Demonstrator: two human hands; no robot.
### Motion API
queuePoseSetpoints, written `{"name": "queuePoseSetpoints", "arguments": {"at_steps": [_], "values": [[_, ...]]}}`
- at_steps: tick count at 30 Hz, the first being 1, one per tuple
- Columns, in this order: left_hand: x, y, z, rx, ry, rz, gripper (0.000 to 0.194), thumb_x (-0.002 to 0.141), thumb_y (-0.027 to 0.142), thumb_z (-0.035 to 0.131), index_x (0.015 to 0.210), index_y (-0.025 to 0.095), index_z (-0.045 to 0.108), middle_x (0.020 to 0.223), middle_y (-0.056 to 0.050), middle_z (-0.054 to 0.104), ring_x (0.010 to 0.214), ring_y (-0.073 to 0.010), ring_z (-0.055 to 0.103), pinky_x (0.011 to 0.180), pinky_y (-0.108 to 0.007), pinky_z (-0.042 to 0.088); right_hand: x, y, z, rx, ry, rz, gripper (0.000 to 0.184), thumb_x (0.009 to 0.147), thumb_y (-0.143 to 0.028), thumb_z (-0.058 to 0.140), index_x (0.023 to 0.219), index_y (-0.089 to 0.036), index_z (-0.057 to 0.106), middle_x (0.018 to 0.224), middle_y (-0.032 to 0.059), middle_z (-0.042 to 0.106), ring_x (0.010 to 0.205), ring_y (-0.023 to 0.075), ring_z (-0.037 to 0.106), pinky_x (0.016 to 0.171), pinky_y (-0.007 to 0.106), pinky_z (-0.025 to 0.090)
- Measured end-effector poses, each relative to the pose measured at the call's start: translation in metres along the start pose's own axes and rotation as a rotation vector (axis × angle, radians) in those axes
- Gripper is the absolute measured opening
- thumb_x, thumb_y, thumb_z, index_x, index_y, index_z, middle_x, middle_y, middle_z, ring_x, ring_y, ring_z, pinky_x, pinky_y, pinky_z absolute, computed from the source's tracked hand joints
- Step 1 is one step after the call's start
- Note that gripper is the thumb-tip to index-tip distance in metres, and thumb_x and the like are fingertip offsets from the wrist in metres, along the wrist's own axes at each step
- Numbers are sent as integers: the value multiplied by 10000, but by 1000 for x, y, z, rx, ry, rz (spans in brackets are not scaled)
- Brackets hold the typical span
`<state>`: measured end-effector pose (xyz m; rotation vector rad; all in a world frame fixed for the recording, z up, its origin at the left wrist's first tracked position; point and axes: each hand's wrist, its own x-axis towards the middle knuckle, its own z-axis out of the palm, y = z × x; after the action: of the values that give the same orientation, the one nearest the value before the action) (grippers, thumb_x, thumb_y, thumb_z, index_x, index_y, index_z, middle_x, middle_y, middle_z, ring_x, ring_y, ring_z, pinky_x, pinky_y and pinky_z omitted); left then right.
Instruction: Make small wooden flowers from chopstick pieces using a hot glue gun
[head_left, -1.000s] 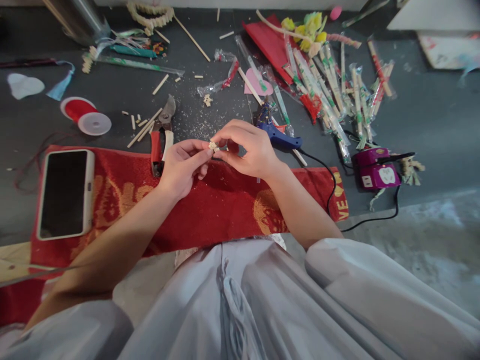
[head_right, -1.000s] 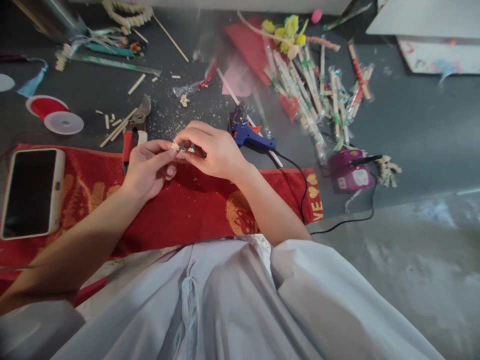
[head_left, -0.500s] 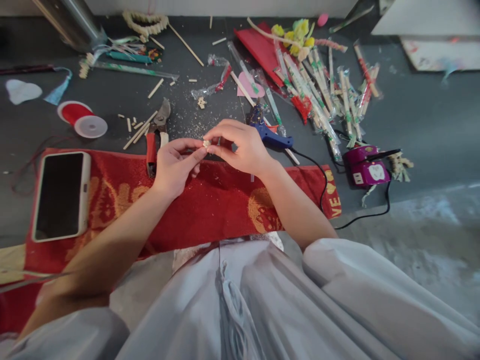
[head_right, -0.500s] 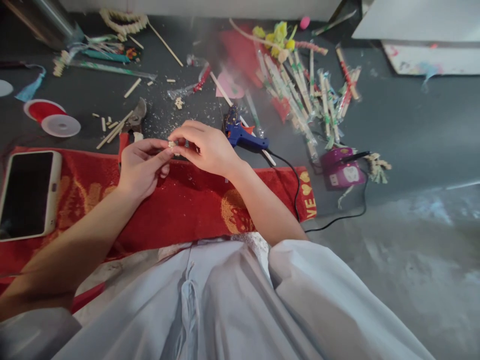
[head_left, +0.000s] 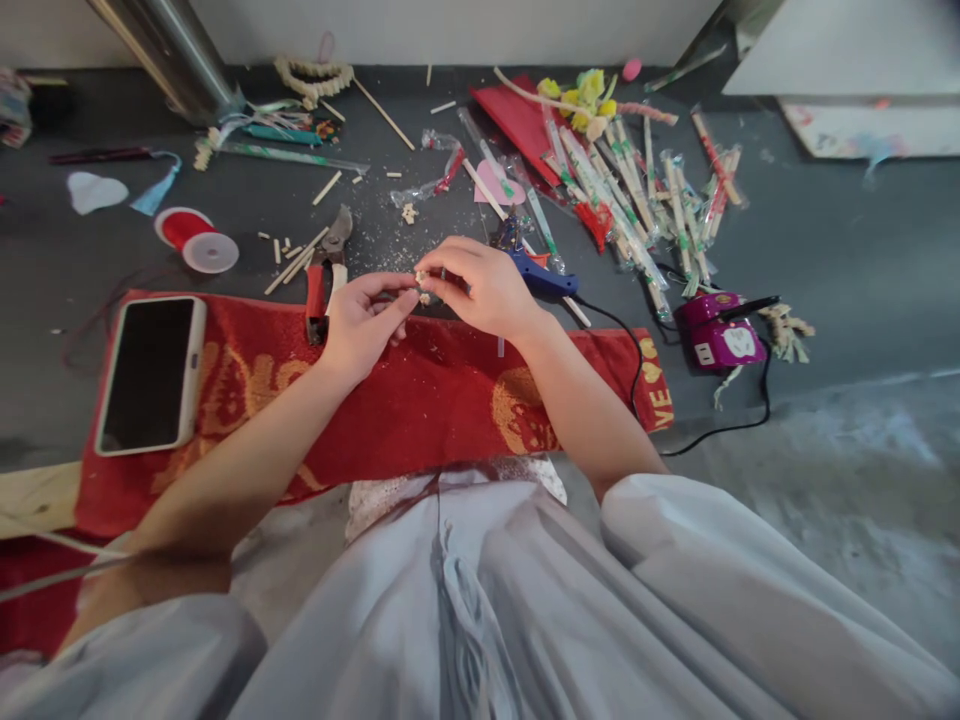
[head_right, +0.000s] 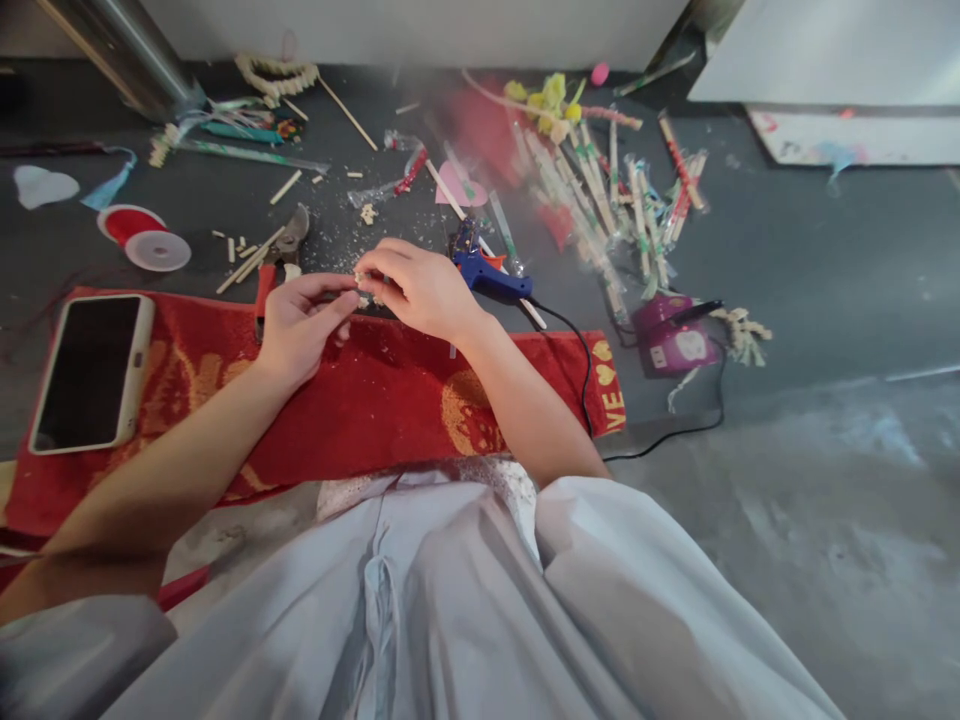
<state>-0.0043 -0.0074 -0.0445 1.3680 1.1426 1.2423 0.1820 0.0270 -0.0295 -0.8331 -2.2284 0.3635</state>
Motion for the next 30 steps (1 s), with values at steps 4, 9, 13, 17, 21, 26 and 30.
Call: {"name": "queuePoseSetpoints", "arguments": {"at_steps": [4,9,13,17,21,26,30], "values": [[-2,3,0,107,-28,-19,303,773,409,765,966,180,726,697,3,679,416,-48,516,379,-163,405,0,-2,-5,-114,-89,52,253,1009,-299,449,1061,-147,645,1031,85,676,935,182,632,812,303,469],[-5,6,1,312,-70,52,207,808,247,685,986,158,741,707,1,662,423,-46,459,414,-191,386,0,-2,-12,-264,-174,110,250,1005,-293,444,1071,-153,641,1071,89,659,944,203,629,797,317,455],[-8,8,2,559,-105,268,202,785,143,647,958,159,748,717,0,659,534,-74,504,590,-227,468,-2,5,-15,-313,-161,116,282,1013,-332,426,1085,-161,637,1073,83,652,938,204,621,790,315,441],[-13,9,3,751,-168,384,222,823,164,601,996,164,740,780,-18,662,648,-118,569,661,-260,478,-3,10,-16,-352,-155,110,305,1015,-367,421,1082,-167,642,1052,75,656,909,195,615,769,305,424],[-14,10,3,825,-156,365,224,849,161,562,1005,162,722,852,-38,677,711,-139,604,685,-273,484,-2,6,-15,-373,-176,134,265,1008,-311,440,1088,-163,645,1071,85,664,893,199,615,737,306,411],[-8,6,0,819,-53,318,185,825,151,590,962,172,713,852,-23,683,652,-118,574,675,-262,483,0,-1,-16,-369,-222,155,231,996,-256,463,1090,-162,651,1083,95,669,951,217,624,751,313,421],[-1,4,-4,824,-15,292,172,825,156,595,951,168,710,837,-22,682,628,-114,551,706,-276,485,1,0,-15,-347,-241,150,220,982,-225,471,1080,-156,655,1067,97,669,980,226,628,790,323,437]]}}
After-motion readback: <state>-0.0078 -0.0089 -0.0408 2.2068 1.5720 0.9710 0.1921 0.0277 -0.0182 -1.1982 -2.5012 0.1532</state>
